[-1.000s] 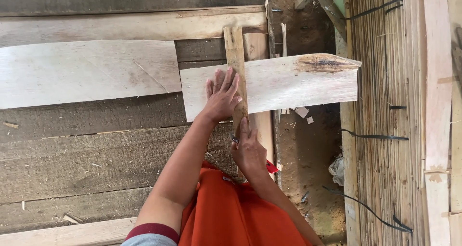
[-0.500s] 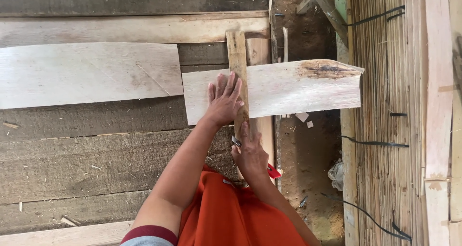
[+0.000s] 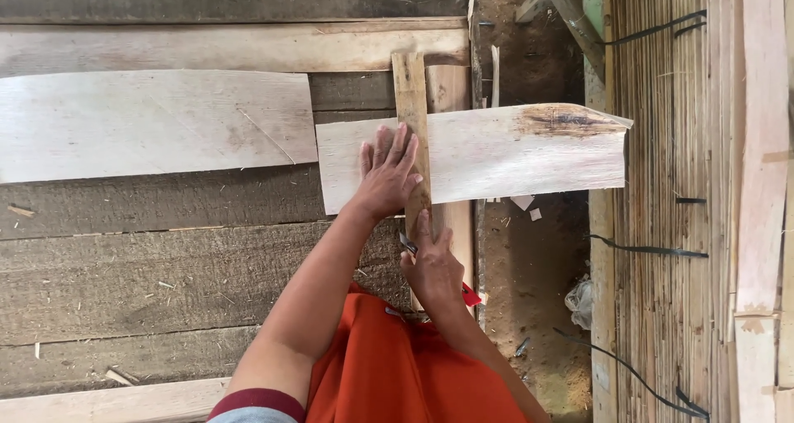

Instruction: The person uses a red utility knife to cut thin wooden planks on a wooden workbench. They align the planks, score the wood, and snap off sections, then trim the edges. The person handles multiple planks and places cut pieces aside.

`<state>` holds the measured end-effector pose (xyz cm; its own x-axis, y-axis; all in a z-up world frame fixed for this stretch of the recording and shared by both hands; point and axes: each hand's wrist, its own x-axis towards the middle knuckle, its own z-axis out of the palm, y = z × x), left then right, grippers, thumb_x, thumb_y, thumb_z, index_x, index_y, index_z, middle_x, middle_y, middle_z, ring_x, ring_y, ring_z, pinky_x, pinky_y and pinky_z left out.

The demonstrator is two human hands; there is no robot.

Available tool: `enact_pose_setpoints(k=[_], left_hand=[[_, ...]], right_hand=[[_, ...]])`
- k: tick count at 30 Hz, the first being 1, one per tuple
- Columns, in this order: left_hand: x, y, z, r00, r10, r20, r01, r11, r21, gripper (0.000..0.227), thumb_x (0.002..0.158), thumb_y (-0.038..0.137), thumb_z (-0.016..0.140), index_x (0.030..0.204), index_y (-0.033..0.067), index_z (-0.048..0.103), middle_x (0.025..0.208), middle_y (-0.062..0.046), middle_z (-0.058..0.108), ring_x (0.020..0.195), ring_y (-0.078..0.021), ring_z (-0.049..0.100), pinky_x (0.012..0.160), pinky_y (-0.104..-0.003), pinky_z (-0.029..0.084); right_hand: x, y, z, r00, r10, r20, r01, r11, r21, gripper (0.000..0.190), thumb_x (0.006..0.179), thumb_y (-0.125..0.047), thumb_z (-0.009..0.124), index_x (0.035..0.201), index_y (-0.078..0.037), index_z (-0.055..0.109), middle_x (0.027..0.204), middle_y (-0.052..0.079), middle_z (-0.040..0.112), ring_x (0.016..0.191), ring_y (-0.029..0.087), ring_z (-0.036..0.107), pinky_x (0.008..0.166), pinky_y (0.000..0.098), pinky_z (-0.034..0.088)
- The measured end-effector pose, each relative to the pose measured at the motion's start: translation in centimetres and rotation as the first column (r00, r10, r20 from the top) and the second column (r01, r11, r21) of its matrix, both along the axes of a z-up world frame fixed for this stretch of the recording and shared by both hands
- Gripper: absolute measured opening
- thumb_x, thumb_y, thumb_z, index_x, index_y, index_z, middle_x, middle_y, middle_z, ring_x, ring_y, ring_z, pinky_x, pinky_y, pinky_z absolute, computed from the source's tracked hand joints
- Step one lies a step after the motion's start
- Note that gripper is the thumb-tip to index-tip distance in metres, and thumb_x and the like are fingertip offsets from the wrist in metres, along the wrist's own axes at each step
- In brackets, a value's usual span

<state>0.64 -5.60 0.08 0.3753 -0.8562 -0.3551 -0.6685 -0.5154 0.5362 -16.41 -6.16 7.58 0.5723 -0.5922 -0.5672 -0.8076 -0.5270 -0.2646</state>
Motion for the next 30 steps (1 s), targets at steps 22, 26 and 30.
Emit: enact_pose_setpoints(k=[22, 26, 30], left_hand=[[0.1, 0.2, -0.3, 1.000, -0.007, -0.018, 0.007, 1.000, -0.021, 0.087, 0.099, 0.057, 0.054, 0.166, 0.0210, 0.012, 0.173, -0.004, -0.011, 0.156, -0.0421, -0.014, 0.123, -0.066, -0.001], [0.4, 0.2, 0.2, 1.000, -0.016, -0.008, 0.016, 1.000, -0.011, 0.086, 0.099, 0.058, 0.053, 0.166, 0.0208, 0.013, 0.173, -0.004, -0.010, 0.156, -0.0421, -0.012, 0.123, -0.066, -0.001], [0.2, 0.0, -0.5, 1.000, -0.010, -0.006, 0.010, 1.000, 0.004, 0.084, 0.100, 0.057, 0.050, 0.166, 0.0206, 0.013, 0.173, -0.004, -0.010, 0.156, -0.0415, -0.013, 0.123, -0.065, -0.002]], right_hand=[[-0.1, 0.1, -0.1, 1.000, 0.005, 0.011, -0.005, 1.000, -0.027, 0.087, 0.090, -0.030, 0.071, 0.162, -0.015, 0.024, 0.117, 0.020, 0.049, 0.079, 0.037, 0.075, 0.066, 0.0562, 0.062], [-0.4, -0.3, 0.4, 0.999, 0.028, 0.025, -0.028, 1.000, 0.003, 0.087, 0.091, -0.037, 0.073, 0.161, -0.015, 0.028, 0.117, 0.022, 0.049, 0.083, 0.040, 0.074, 0.068, 0.0565, 0.063], [-1.0, -4.5, 0.8, 0.971, -0.216, 0.106, 0.183, 0.948, 0.259, 0.080, 0.087, -0.061, 0.067, 0.153, -0.024, 0.041, 0.121, 0.021, 0.050, 0.083, 0.037, 0.073, 0.064, 0.0517, 0.064]])
